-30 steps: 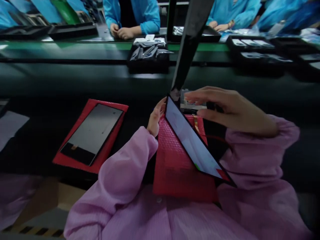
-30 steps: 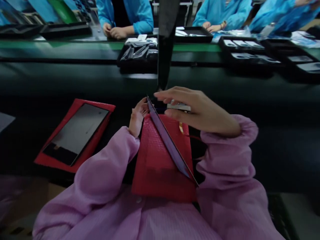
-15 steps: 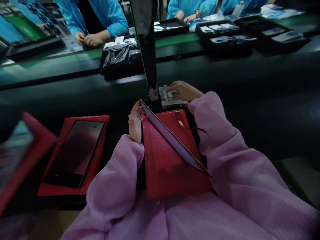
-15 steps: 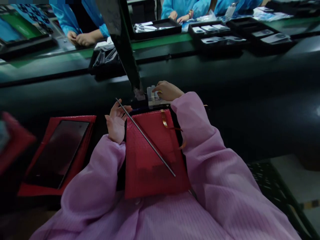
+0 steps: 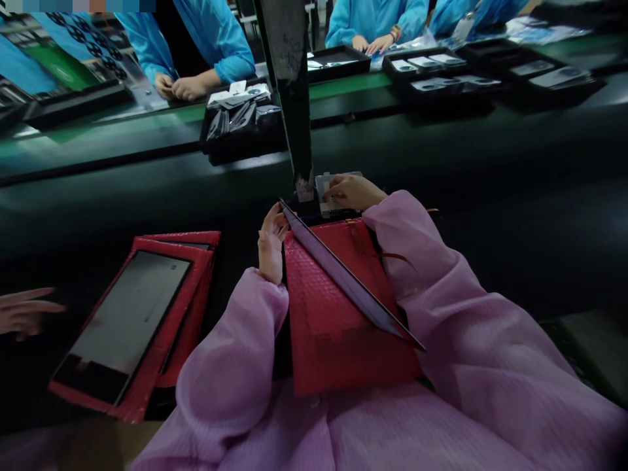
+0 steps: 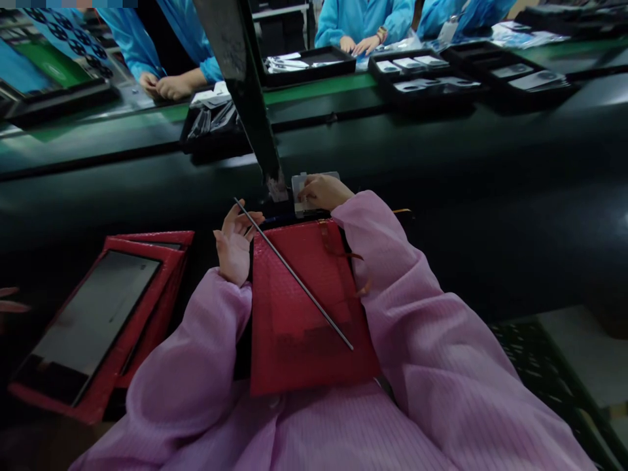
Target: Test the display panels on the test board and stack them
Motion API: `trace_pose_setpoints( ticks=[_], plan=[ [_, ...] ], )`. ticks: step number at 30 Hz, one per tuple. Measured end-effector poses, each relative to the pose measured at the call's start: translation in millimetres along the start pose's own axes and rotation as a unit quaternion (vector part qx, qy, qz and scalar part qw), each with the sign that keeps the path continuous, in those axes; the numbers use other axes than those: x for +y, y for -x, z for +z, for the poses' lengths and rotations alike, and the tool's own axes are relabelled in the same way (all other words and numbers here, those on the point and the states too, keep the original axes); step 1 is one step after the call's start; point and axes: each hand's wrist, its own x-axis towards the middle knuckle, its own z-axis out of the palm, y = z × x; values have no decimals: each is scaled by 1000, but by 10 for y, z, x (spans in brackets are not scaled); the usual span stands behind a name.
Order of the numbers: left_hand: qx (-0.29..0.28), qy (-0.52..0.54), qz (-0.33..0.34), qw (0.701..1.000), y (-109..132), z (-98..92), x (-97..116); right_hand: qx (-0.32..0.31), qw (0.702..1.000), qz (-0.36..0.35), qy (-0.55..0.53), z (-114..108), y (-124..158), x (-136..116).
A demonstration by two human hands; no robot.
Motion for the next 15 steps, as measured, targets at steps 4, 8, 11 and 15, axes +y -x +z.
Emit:
trace_pose_setpoints(
  ticks=[4,8,11,15],
  plan=[
    [-2,-8,-3,1000,-9,-11,-4,2,1000,4,11,-2,15,-36],
    [-16,-13,3,1000,-17,-22,-10,2,1000,9,17,-18,27,-69],
    [-21,-11,10,1000,-16,-20,-12,-6,1000,8,25,-30,33,-87],
    [-29,-9,20,999,-17,-18,-33,-20,999,13,29,-43,42,-110]
  ],
)
